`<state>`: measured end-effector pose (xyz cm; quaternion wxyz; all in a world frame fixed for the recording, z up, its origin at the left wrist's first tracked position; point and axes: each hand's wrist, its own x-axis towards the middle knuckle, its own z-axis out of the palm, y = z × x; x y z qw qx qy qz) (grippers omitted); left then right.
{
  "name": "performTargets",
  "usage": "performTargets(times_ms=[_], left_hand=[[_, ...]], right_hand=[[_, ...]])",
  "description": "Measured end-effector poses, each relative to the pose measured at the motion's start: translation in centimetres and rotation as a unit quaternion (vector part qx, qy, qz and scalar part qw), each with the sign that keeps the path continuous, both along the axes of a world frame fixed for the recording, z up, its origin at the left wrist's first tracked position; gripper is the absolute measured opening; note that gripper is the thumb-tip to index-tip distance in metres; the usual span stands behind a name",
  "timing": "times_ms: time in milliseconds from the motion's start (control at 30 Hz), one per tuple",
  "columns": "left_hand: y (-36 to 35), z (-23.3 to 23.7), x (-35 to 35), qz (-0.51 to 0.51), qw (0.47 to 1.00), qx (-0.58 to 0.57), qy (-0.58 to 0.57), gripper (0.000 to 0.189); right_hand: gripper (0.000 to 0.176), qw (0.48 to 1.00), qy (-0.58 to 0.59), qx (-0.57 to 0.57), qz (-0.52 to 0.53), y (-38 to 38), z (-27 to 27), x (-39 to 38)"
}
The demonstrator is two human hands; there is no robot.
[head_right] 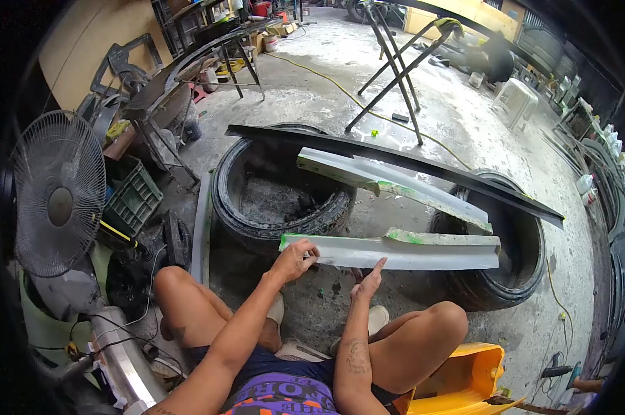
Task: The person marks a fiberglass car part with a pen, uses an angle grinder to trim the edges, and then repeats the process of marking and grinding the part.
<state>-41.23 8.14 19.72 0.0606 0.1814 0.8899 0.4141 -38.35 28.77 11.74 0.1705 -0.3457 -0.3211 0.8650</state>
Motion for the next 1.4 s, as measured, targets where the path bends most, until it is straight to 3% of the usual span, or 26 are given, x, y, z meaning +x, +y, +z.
performTargets(times_ms=[133, 200, 333, 400, 533, 767, 867, 1000, 1100, 1400], left_hand=[[0.3, -0.2, -0.2, 0.079, 0.995, 0.031, 0.047, 0.010], [0.2, 0.1, 0.2, -0.014, 1.000, 0.005, -0.006, 0.010], [-0.9, 0.4, 2.5, -0.035, 0.999, 0.034, 0.021, 0.011], [-0.9, 0.1, 3.2, 0.125, 0.989, 0.071, 0.032, 0.011], [-1.9, -1.4, 4.1, 0.215, 0.971, 0.092, 0.044, 0.013], [-1.0, -1.3, 5.3, 0.227, 0.970, 0.089, 0.001, 0.018], [-0.4, -2.2, 5.5, 0.185, 0.975, 0.122, 0.031, 0.017], [-0.2, -2.1, 5.5, 0.233, 0.967, 0.093, 0.044, 0.015], [0.0, -2.1, 5.6, 0.181, 0.975, 0.101, 0.077, 0.015], [0.0, -3.0, 6.1, 0.209, 0.969, 0.125, 0.035, 0.018]], right_hand=[[0.064, 1.000, -0.012, 0.009, -0.003, -0.4, 0.3, 0.2], [0.063, 1.000, -0.006, 0.010, -0.009, -0.2, 0.6, 0.0], [0.063, 1.000, -0.009, 0.003, 0.028, 0.1, -0.4, 0.1], [0.065, 0.998, -0.005, -0.002, 0.059, 0.0, -0.9, -0.3], [0.058, 0.996, -0.014, 0.046, 0.070, 0.0, -1.5, -0.4], [0.051, 0.990, -0.025, 0.129, 0.048, 0.9, -5.1, -1.2], [0.052, 0.996, -0.011, 0.072, 0.056, 0.0, -1.3, -0.5], [0.053, 0.996, 0.009, 0.071, 0.059, -0.1, -1.2, -0.5], [0.051, 0.997, -0.001, 0.058, 0.044, -0.2, -1.0, -0.6], [0.050, 0.996, 0.015, 0.075, 0.042, 0.2, -2.5, -1.0]])
